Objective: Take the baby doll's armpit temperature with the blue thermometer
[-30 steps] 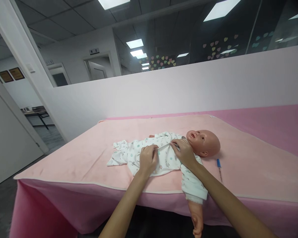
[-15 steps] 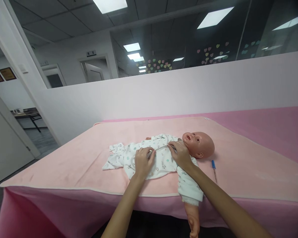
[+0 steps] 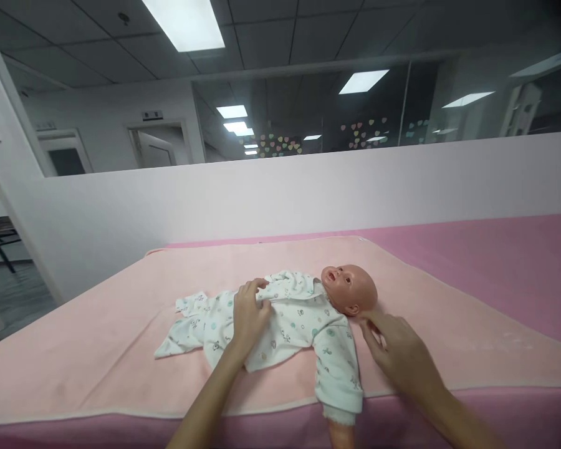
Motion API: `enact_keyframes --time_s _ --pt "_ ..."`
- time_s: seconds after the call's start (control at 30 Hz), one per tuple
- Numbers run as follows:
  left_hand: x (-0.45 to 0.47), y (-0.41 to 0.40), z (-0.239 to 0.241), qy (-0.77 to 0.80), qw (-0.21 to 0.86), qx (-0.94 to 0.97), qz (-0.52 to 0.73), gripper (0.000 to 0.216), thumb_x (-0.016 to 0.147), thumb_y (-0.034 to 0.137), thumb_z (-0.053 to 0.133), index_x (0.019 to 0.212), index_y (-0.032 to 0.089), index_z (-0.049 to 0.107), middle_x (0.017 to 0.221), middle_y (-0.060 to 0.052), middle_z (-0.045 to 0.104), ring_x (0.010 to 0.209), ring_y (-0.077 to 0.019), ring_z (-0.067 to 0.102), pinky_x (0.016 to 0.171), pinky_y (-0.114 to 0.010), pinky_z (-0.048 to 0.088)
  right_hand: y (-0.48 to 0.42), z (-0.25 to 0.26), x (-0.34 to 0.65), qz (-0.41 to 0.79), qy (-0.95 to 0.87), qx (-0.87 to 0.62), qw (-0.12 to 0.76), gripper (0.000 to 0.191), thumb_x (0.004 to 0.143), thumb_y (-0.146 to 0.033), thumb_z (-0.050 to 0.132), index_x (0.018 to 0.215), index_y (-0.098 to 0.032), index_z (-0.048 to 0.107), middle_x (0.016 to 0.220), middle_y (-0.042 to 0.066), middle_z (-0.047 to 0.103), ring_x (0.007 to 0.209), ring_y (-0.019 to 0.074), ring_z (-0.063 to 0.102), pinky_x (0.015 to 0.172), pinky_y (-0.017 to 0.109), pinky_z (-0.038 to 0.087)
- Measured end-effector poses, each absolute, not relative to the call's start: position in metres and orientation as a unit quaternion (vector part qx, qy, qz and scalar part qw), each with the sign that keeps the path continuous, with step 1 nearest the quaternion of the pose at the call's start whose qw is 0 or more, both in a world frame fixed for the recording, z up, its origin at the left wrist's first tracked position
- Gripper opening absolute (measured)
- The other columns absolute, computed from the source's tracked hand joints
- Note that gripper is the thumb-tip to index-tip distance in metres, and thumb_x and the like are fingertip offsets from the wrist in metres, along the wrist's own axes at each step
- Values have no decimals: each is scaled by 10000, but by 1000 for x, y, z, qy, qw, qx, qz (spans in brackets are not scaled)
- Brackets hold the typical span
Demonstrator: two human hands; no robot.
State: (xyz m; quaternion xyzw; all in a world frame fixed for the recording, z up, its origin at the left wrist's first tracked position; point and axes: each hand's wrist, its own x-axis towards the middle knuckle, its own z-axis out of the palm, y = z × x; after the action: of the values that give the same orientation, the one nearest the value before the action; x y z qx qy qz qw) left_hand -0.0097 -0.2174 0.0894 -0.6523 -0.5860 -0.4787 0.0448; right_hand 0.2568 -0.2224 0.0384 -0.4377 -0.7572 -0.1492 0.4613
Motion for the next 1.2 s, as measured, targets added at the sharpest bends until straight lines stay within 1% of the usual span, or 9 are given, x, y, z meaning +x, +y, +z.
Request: enact_keyframes --time_s 0.17,0.3,0.37,0.53,0.7,0.83,0.93,1.07,1.2 --pt "21 -167 112 -482 -119 -784 -373 295 687 139 430 920 210 598 832 -8 607 690 -132 524 632 -238 393 -251 -5 284 -220 -740 -538 340 221 788 -379 480 699 -200 575 638 62 573 651 216 549 611 328 371" --pt "37 -151 108 -451 -182 -827 -283 276 615 349 626 858 222 656 758 3 587 630 -127 496 545 -209 347 -251 -12 275 -234 -712 -582 315 193 788 -283 444 646 -201 548 637 60 570 639 209 555 589 313 365" --pt "36 -151 105 -445 -188 -828 -285 351 562 388 675 876 232 661 767 6 576 638 -125 486 549 -204 337 -248 -9 274 -226 -693 -610 310 203 781 -210 411 618 -207 532 594 44 567 581 185 556 536 283 350" --pt "27 -152 101 -464 -275 -777 -325 378 674 447 571 933 184 650 610 17 503 532 -100 419 504 -201 305 -249 7 297 -171 -631 -689 313 214 759 -192 397 605 -228 541 470 16 561 415 174 529 395 253 261" --pt "28 -149 96 -453 -270 -788 -317 361 581 374 661 893 195 674 616 30 532 545 -95 438 517 -197 318 -266 38 319 -144 -605 -678 393 187 745 -302 430 674 -245 593 541 30 621 470 202 579 413 265 332" --pt "27 -143 88 -463 -289 -717 -433 285 658 426 595 692 152 665 570 13 536 569 -110 460 540 -208 342 -267 74 297 -111 -613 -623 473 216 760 -332 417 757 -231 608 595 28 640 507 192 593 468 273 386" --pt "19 -135 83 -446 -415 -536 -585 308 648 406 629 784 131 651 705 -34 615 673 -142 536 610 -228 409 -248 96 261 -130 -662 -552 490 226 774 -249 382 736 -211 601 628 40 641 512 175 577 487 267 384" --pt "8 -126 79 -410 -534 -397 -624 356 650 362 653 893 103 632 791 -85 643 707 -166 588 654 -270 463 -207 111 208 -165 -744 -504 406 235 735 -90 389 617 -187 568 587 67 604 528 170 547 475 258 337" --pt "7 -125 78 -391 -560 -388 -619 371 667 379 656 919 108 629 798 -86 655 723 -171 605 677 -272 476 -171 115 166 -143 -765 -555 293 239 734 -2 403 632 -160 551 617 90 585 566 171 560 514 255 335"
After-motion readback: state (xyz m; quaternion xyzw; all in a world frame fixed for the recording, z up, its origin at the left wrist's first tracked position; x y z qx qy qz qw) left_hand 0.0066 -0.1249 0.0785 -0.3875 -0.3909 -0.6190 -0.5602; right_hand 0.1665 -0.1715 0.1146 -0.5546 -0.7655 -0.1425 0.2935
